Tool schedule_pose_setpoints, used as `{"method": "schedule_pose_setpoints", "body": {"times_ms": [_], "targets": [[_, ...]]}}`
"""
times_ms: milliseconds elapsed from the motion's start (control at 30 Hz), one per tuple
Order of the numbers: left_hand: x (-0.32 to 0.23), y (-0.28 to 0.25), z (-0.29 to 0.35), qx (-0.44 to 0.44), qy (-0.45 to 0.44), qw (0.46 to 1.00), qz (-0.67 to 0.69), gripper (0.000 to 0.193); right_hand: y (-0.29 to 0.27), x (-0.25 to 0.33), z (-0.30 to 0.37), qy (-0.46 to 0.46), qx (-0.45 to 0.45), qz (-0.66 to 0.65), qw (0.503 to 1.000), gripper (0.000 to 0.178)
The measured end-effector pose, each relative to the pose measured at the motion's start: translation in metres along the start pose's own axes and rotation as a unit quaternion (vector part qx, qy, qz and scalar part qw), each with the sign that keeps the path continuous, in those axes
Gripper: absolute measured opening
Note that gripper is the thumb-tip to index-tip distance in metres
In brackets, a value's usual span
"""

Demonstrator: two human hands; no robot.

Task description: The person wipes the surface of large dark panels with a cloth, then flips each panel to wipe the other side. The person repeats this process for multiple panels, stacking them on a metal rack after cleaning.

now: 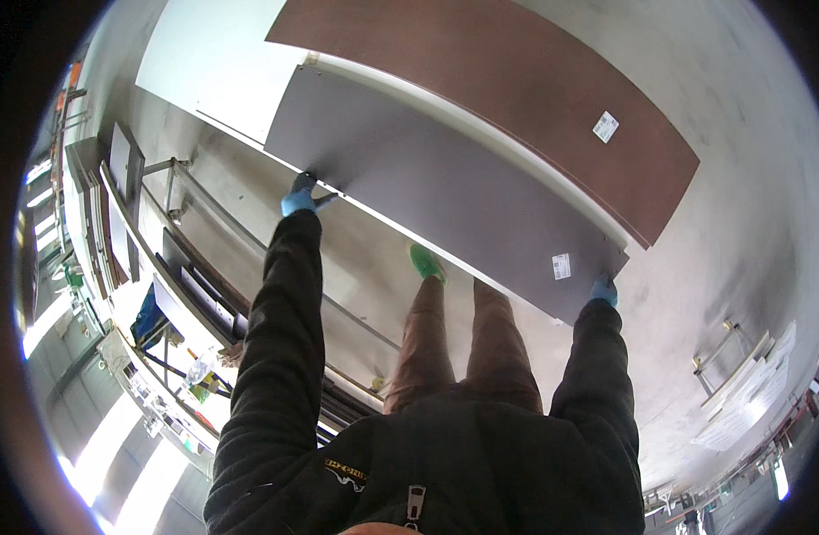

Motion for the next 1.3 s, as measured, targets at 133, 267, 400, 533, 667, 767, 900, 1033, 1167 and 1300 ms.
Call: {"method": "schedule_pose_setpoints", "body": {"times_ms": [133,267,400,533,667,767,900,1033,1167,1300], "targets": [[0.034,-0.02,0.047,-0.106,-0.071,0.991,-0.038,0.051,0.013,-0.009,-0.003,-0.016,0.039,0.013,0.999,0.072],[0.065,-0.055,0.107,-0.104,0.061,0.989,-0.087,0.062,0.02,-0.008,-0.007,-0.027,0.086,-0.014,0.996,0.067],[0.124,-0.082,0.185,-0.135,-0.043,0.989,-0.037,0.083,0.017,0.011,-0.006,-0.067,0.115,0.008,0.991,0.064],[0.17,-0.072,0.252,-0.067,-0.122,0.99,0.032,0.085,0.012,0.033,-0.003,-0.101,0.128,0.036,0.986,0.061],[0.2,-0.065,0.278,-0.052,-0.173,0.983,0.028,0.076,0.014,0.055,-0.005,-0.138,0.134,0.066,0.979,0.058],[0.205,-0.086,0.288,-0.057,-0.129,0.989,0.04,0.083,0.016,0.07,-0.003,-0.164,0.125,0.092,0.974,0.055],[0.21,-0.142,0.317,-0.064,-0.11,0.991,0.045,0.091,0.021,0.107,0.021,-0.213,0.096,0.122,0.965,0.053],[0.227,-0.212,0.363,-0.081,-0.095,0.979,0.161,0.098,0.053,0.182,0.097,-0.307,0.09,0.105,0.942,0.05],[0.267,-0.298,0.402,-0.141,-0.071,0.982,0.109,0.1,0.131,0.28,0.261,-0.392,0.309,-0.059,0.865,0.041],[0.323,-0.388,0.439,-0.289,-0.031,0.955,0.063,0.095,0.194,0.36,0.498,-0.637,0.413,0.043,0.649,0.04]]}}
Point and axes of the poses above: each hand's wrist, its own z-axis away from the middle knuckle, its own y-axis out of the palm, x = y × z, the point moved 5 cm from there along -z, towards the middle knuckle, and after that the axes turned 12 degrees about -y, right-handed, at the moved point
